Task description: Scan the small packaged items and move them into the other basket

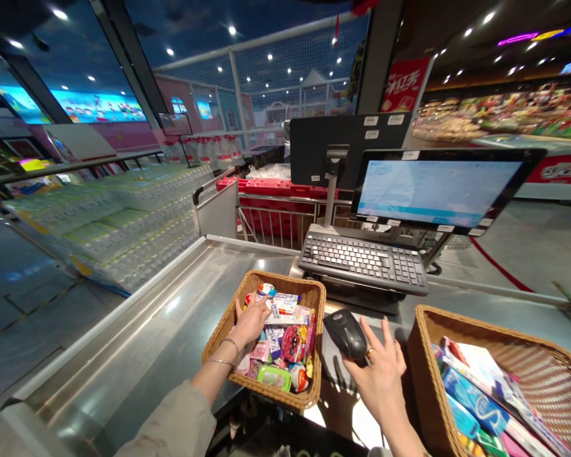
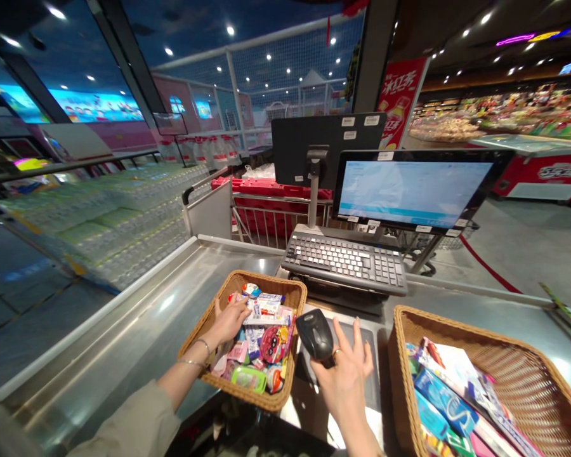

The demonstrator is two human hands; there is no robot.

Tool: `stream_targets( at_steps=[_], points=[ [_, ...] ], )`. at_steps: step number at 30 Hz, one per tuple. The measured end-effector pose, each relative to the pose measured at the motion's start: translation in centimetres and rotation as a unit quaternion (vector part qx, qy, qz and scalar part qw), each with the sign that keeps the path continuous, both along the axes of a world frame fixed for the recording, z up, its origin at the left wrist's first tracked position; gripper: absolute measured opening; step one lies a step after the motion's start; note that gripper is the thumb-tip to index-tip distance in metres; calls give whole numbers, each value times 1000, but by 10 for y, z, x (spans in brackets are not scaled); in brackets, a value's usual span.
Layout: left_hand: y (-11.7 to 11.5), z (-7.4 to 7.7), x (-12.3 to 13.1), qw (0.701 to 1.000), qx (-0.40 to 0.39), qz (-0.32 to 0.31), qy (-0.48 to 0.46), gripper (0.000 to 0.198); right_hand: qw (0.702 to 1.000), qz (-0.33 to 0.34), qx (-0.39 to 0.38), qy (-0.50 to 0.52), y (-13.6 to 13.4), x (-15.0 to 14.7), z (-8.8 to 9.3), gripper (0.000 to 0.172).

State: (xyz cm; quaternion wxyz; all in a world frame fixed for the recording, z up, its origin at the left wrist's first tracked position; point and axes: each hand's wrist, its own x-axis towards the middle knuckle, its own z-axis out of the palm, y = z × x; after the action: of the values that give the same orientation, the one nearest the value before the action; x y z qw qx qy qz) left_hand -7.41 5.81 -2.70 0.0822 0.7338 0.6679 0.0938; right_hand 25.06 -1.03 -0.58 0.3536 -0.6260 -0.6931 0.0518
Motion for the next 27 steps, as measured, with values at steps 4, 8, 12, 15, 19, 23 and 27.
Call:
stream_targets(
  at_steps=[4, 8, 12, 15, 19, 23, 27],
  points=[
    [-7, -5, 1, 1000, 12, 15, -1, 39, 1000, 4, -5, 7, -1, -3, 1, 22],
    [-14, -2, 8, 999, 37, 35, 1, 38, 1000, 18, -13, 10, -3, -7, 5, 17],
    [-16, 10, 17, 994, 102, 21, 17, 35, 999, 35, -10, 4, -5, -12, 9, 18],
    [-15, 27, 24, 989, 147, -5, 30, 31, 999, 46, -14, 0, -6, -13, 10, 17],
    [-13, 57, 37, 982, 178, -44, 37, 27, 998, 56, -16, -9, -6, -10, 11, 15],
    [-12, 80, 53, 975, 208, -74, 27, 26, 999, 47, 12, -19, -9, -9, 16, 12],
    [-11, 90, 74, 966, 238, -102, 5, 24, 999, 16, 44, -16, -13, -9, 23, 10]
  ],
)
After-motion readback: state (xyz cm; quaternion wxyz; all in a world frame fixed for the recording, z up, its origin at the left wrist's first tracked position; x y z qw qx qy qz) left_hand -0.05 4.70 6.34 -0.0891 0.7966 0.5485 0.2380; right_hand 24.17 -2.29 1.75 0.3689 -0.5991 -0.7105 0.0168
